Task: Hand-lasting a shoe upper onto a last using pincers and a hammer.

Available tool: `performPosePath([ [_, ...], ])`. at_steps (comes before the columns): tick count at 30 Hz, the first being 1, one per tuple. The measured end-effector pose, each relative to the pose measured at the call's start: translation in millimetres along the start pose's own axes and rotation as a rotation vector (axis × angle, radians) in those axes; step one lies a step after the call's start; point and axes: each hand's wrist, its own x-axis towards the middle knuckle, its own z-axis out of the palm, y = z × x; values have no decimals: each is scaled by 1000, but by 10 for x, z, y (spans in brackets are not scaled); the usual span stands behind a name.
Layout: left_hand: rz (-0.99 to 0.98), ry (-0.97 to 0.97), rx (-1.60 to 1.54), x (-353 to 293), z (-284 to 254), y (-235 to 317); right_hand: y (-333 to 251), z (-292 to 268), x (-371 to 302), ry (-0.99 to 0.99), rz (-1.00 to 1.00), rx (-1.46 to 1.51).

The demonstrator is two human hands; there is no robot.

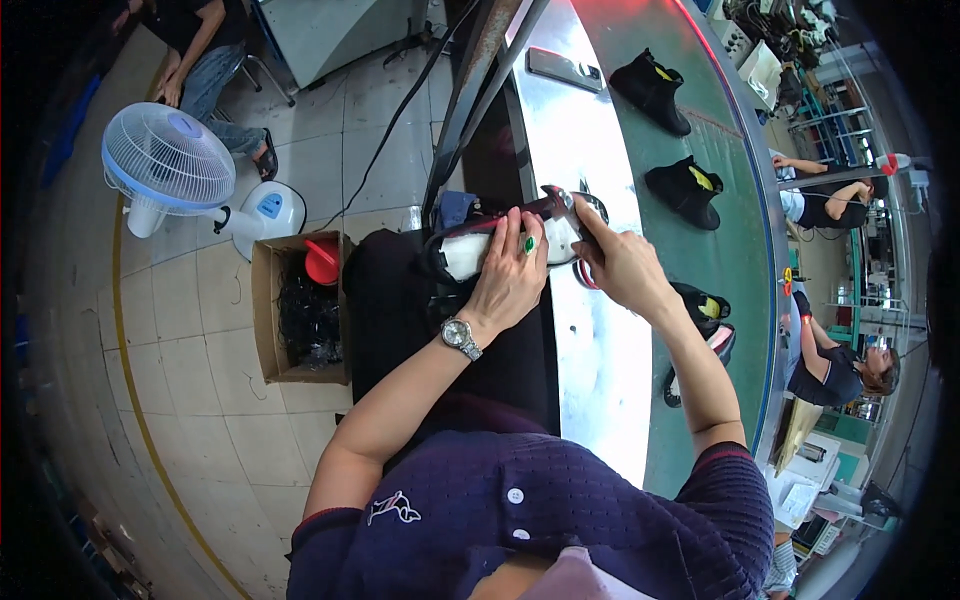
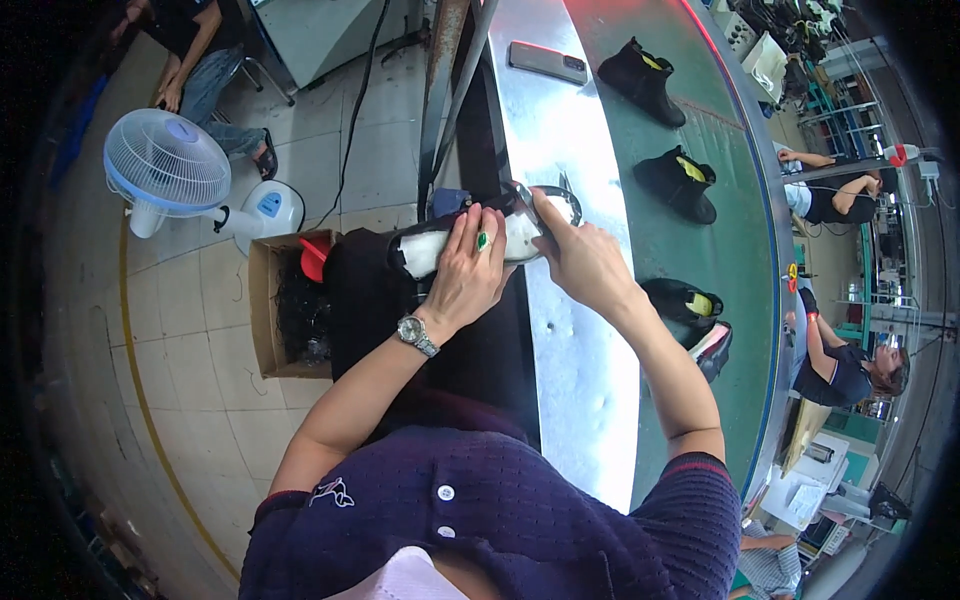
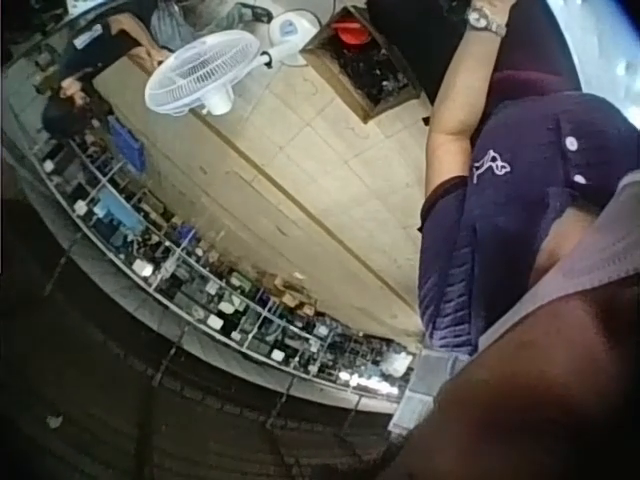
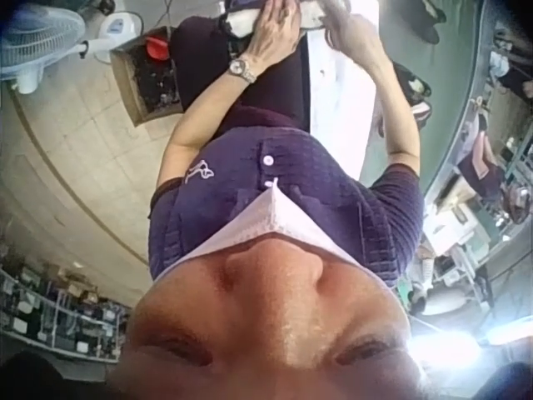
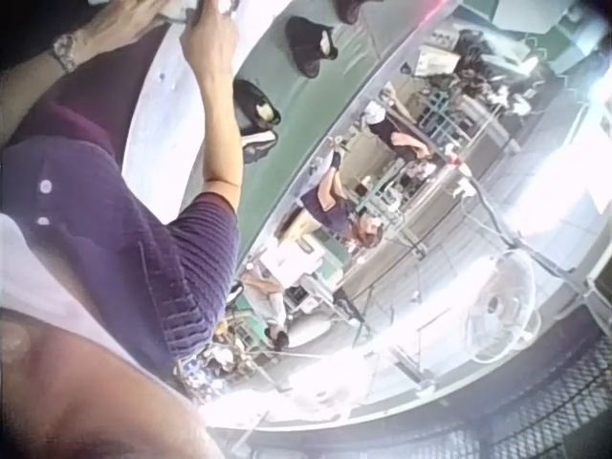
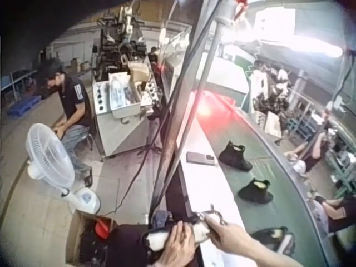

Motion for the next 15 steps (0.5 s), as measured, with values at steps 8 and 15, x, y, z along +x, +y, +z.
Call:
performPosePath([
  [8,11,14,28,-20,42,2,-43,101,-46,3,-9,-73],
  [15,15,-2,86,67,-57,23,-171,300,-92,56,163,-51],
])
